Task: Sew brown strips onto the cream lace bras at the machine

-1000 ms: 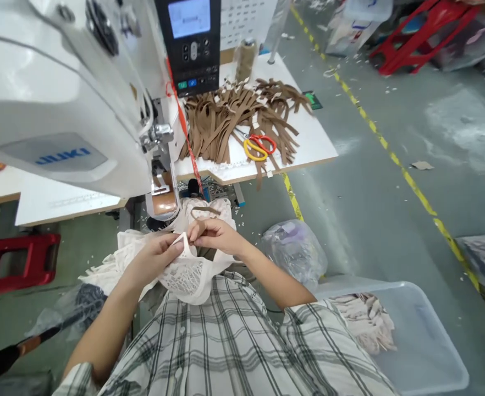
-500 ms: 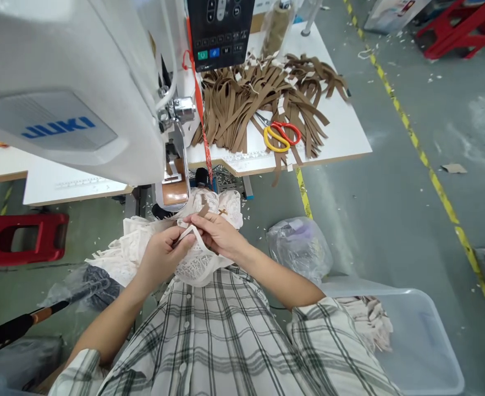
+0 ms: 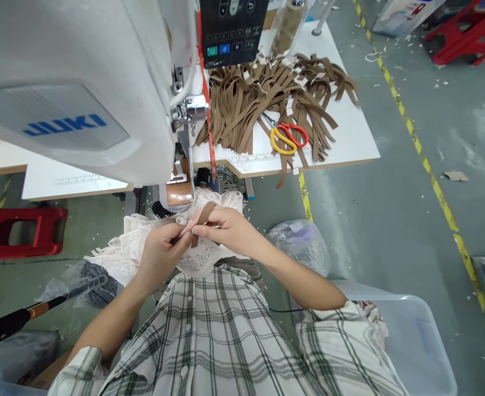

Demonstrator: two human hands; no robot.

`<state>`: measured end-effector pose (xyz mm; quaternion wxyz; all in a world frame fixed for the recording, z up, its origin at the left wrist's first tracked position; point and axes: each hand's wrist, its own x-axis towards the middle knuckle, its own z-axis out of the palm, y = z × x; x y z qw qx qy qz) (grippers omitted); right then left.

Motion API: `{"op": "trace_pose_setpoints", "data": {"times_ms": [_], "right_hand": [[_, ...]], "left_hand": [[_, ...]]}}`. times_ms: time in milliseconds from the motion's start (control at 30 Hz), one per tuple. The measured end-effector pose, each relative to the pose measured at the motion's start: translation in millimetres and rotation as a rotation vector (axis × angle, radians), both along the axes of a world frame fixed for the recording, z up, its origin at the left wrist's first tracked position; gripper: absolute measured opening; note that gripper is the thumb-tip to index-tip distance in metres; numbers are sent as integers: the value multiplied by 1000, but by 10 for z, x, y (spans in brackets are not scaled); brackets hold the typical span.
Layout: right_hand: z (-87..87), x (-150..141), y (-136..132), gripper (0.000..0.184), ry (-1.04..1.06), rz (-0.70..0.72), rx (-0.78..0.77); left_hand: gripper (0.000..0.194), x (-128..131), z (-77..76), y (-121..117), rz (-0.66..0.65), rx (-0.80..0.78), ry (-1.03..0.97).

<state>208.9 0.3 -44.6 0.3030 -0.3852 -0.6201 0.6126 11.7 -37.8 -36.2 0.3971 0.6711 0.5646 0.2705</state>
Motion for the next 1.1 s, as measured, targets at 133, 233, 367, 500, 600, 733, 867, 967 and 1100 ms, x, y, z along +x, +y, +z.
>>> {"op": "trace_pose_setpoints", "data": {"times_ms": [133, 233, 367, 500, 600, 733, 867, 967, 1100], "right_hand": [[-22, -90, 16, 17, 106, -84, -42], [-75, -122, 67, 18, 258, -162, -186], [-63, -53, 280, 25, 251, -158, -284], [31, 33, 613, 29, 180, -141, -237], [76, -19, 833, 27, 78, -160, -72], [62, -215, 1014, 20, -106, -298, 321], [-18, -380, 1092, 27, -190, -331, 580], [-74, -422, 1113, 33, -218, -323, 600], [-114, -416, 1137, 36, -218, -307, 608]], "left_hand": [[22, 36, -100, -86, -1, 92, -184], [14, 70, -217, -160, 113, 173, -224], [30, 24, -230, -88, 83, 364, -33], [28, -97, -47, 148, -87, 529, 87], [25, -140, 93, 263, -24, 404, 64], [26, -137, 199, 294, 36, 238, 49], [26, -141, 259, 299, 43, 171, 41], [26, -157, 291, 316, 17, 148, 37], [27, -176, 320, 346, -14, 160, 83]]}}
